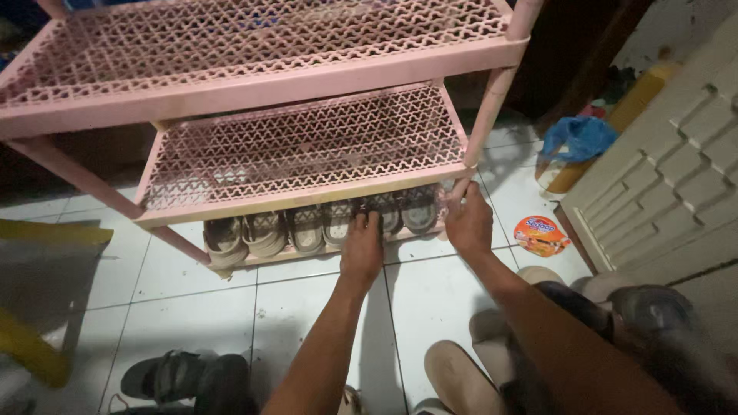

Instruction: The person organizes multiple pairs of shoes and sandals by picking them up from the floor and placing them on a pink three-tier shoe rack. The person handles each pair by hand, arranging them neatly on the shelves.

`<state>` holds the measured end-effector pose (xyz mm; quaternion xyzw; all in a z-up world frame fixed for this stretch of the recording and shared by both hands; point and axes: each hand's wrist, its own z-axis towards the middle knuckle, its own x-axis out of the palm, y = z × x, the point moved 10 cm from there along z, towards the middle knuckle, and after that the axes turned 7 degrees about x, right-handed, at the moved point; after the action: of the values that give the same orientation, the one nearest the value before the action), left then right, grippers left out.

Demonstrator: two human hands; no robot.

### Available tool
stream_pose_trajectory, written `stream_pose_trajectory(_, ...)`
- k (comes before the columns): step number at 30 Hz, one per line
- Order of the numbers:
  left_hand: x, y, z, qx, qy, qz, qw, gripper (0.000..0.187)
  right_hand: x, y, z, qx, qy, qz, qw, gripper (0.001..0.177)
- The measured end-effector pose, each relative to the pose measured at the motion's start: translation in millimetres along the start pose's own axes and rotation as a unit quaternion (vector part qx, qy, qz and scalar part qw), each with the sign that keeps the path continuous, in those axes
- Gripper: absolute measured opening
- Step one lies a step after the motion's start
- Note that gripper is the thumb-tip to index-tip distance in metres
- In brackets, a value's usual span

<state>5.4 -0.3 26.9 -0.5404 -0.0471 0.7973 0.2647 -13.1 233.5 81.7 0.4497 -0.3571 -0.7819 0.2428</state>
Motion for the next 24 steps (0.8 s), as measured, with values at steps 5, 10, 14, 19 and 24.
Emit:
stream_pose_trajectory(5, -18, -15, -5, 0.005, 0.014, -0.023, 1.0, 0.037, -25, 13, -32, 0.007, -0.013, -0.024, 1.0, 0.04)
stream_pose_trajectory(10, -47, -27, -21, -0.003, 0.047, 0.007, 0.999, 0.064, -32, 49, -84, -0.048, 0.078, -0.093, 0.991, 0.065)
stream_pose_trajectory(14, -72, -27, -32, 0.008, 0.033, 0.054, 0.998, 0.081, -28, 101, -111, -0.233, 0.079, -0.157, 0.956, 0.089)
stream_pose_trajectory(19, -112, -15, -36, 0.006, 0.054, 0.113, 0.992, 0.088, -10, 138, -117, -0.27, 0.112, -0.177, 0.94, 0.098)
stream_pose_trajectory(24, -163, -4, -48, -0.015, 0.06, 0.13, 0.99, 0.091, 3, 152, -114, -0.251, 0.168, -0.221, 0.927, 0.1)
